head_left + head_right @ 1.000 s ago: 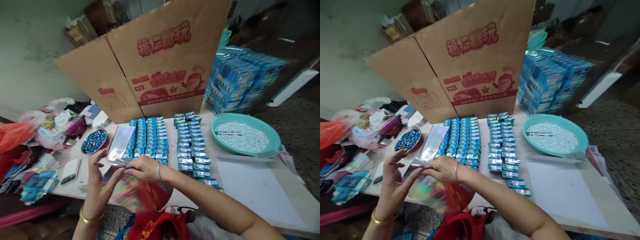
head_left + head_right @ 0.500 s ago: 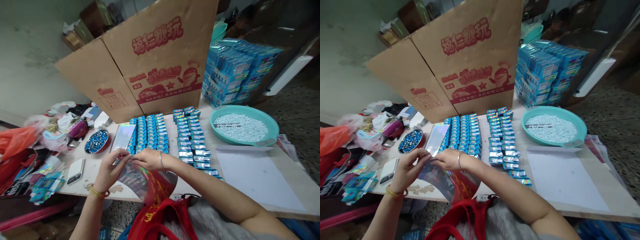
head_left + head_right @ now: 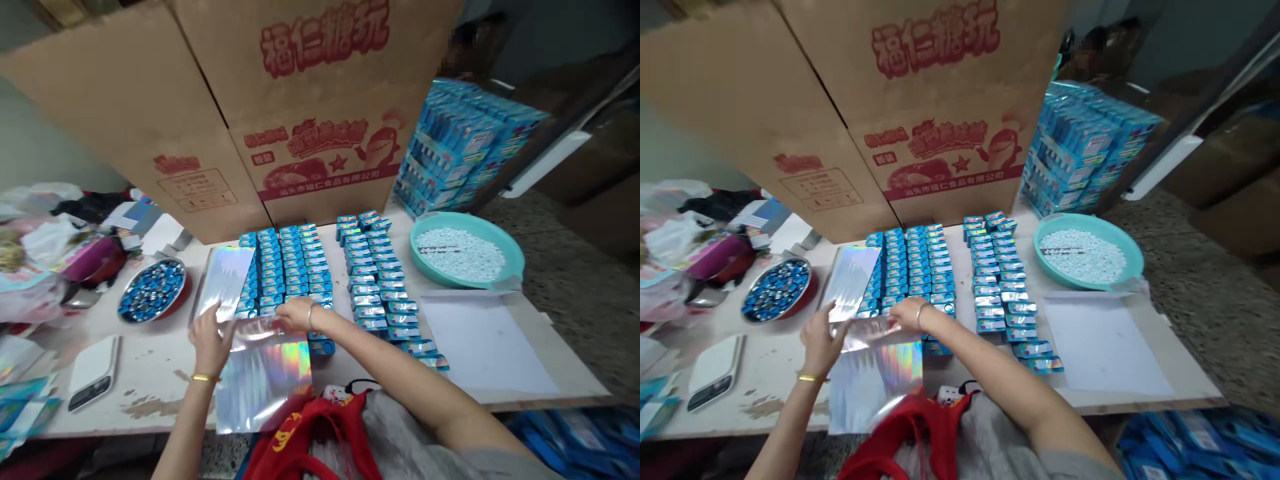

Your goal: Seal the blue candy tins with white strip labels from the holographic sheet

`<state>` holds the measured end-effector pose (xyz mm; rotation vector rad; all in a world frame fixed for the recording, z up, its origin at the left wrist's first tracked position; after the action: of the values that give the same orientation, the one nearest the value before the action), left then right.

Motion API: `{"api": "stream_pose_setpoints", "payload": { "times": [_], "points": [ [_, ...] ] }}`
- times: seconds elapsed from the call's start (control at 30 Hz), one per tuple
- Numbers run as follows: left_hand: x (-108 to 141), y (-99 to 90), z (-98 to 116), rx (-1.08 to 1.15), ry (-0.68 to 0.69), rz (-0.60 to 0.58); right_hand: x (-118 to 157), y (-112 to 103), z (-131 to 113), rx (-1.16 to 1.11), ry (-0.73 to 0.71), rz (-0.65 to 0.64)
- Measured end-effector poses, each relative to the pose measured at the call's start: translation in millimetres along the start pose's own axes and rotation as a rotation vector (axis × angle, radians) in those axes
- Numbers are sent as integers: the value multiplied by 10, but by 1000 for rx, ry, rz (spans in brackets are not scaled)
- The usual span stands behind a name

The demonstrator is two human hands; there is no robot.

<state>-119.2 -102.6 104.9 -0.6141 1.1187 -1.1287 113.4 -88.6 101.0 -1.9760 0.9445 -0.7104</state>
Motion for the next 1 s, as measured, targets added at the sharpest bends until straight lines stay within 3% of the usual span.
{"api": "stream_pose_setpoints", "payload": {
  "times": [0.07, 0.13, 0.23, 0.33, 0.43, 0.6, 0.8, 1.0],
  "points": [
    [34, 301, 73, 57, 176, -211, -139, 102, 14, 8, -18, -34],
    [-21, 479, 142, 174, 278, -478, -235, 153, 103, -49, 10, 6],
    [-237, 603, 127, 230, 237, -672, -290, 233, 367, -297, 100, 131],
    [-421, 774, 26, 186, 177, -703, -307, 419, 645, -643, 202, 254],
    [-453, 1064, -25, 147, 163, -719, -338, 688, 817, -882, 381, 329],
    [-415, 1477, 143, -18, 284, -533, -430, 1022, 958, -1044, 504, 291],
    [-503, 1767, 405, -55, 445, -559, -570, 1090, 1157, -1205, 545, 329],
    [-538, 1927, 441, -121, 540, -561, -679, 1028, 1299, -1247, 602, 305]
  ]
}}
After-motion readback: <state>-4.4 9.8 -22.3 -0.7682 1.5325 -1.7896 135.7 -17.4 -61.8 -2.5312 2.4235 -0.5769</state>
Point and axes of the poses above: each hand's wrist, its own x-axis away from the middle knuckle, its own y-axis out of the palm, z = x × y, the point moved 1 cm from there along -x, towards the middle knuckle, and after that the axes turned 6 degrees about z, right-handed, at the moved point
